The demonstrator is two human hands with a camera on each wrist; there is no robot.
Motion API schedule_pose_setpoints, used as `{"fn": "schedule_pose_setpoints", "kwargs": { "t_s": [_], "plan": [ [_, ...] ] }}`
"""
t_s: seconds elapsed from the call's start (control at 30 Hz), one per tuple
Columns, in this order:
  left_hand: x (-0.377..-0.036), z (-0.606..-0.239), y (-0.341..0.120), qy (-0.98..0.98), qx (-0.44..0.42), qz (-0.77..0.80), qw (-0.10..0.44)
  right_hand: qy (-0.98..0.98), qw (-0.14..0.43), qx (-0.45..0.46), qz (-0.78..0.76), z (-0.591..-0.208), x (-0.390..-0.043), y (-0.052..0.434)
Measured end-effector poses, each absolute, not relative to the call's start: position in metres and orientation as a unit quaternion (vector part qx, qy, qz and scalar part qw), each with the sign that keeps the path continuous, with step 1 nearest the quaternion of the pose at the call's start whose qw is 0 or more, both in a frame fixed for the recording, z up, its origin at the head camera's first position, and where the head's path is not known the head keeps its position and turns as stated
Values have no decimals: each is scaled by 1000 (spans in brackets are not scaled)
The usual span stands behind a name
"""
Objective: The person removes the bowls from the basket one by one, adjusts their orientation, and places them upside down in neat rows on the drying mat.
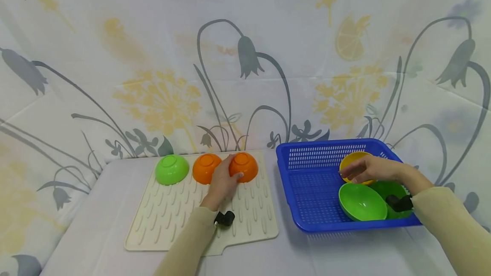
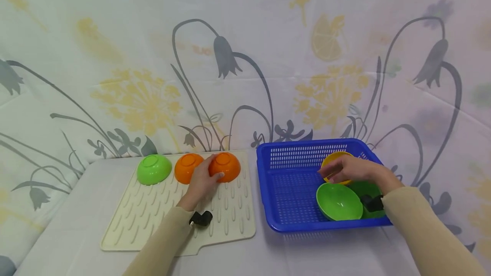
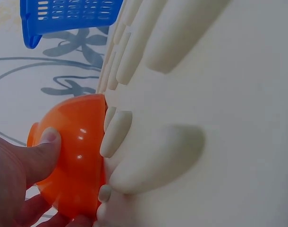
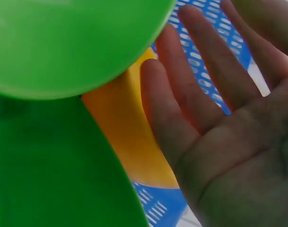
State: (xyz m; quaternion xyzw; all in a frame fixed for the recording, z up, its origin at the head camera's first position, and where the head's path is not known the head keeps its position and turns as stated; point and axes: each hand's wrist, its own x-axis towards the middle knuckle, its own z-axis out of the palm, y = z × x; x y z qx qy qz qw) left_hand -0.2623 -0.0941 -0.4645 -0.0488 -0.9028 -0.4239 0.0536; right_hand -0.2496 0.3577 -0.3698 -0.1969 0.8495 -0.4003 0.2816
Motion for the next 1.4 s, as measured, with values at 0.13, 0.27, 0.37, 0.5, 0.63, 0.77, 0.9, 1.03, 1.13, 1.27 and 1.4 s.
{"fn": "schedule_pose_setpoints", "kwargs": {
  "t_s": [0.13, 0.27, 0.37, 0.5, 0.63, 0.77, 0.9, 1.03, 1.13, 1.27, 1.4],
  "plan": [
    [-263, -464, -94, -901, -47, -428, 51, 846, 299, -193, -396, -373, -250, 357],
    [-264, -465, -95, -904, -45, -422, 50, 855, 293, -203, -378, -374, -250, 356],
    [-263, -465, -95, -906, -44, -419, 49, 868, 280, -208, -353, -374, -250, 356],
    [-262, -464, -94, -906, -44, -418, 47, 888, 265, -201, -318, -374, -249, 356],
    [-261, -463, -93, -906, -43, -418, 42, 896, 258, -203, -298, -375, -249, 358],
    [-261, -463, -93, -907, -41, -418, 41, 898, 249, -220, -289, -377, -249, 362],
    [-262, -464, -95, -907, -43, -417, 43, 902, 237, -231, -279, -378, -248, 364],
    [-263, -466, -95, -910, -48, -410, 46, 909, 231, -224, -266, -376, -244, 365],
    [-264, -464, -95, -916, -55, -395, 45, 915, 227, -205, -263, -374, -241, 366],
    [-264, -460, -93, -923, -60, -378, 42, 919, 229, -168, -274, -372, -239, 368],
    [-263, -459, -91, -931, -70, -355, 55, 911, 245, -147, -296, -369, -238, 370]
  ]
}}
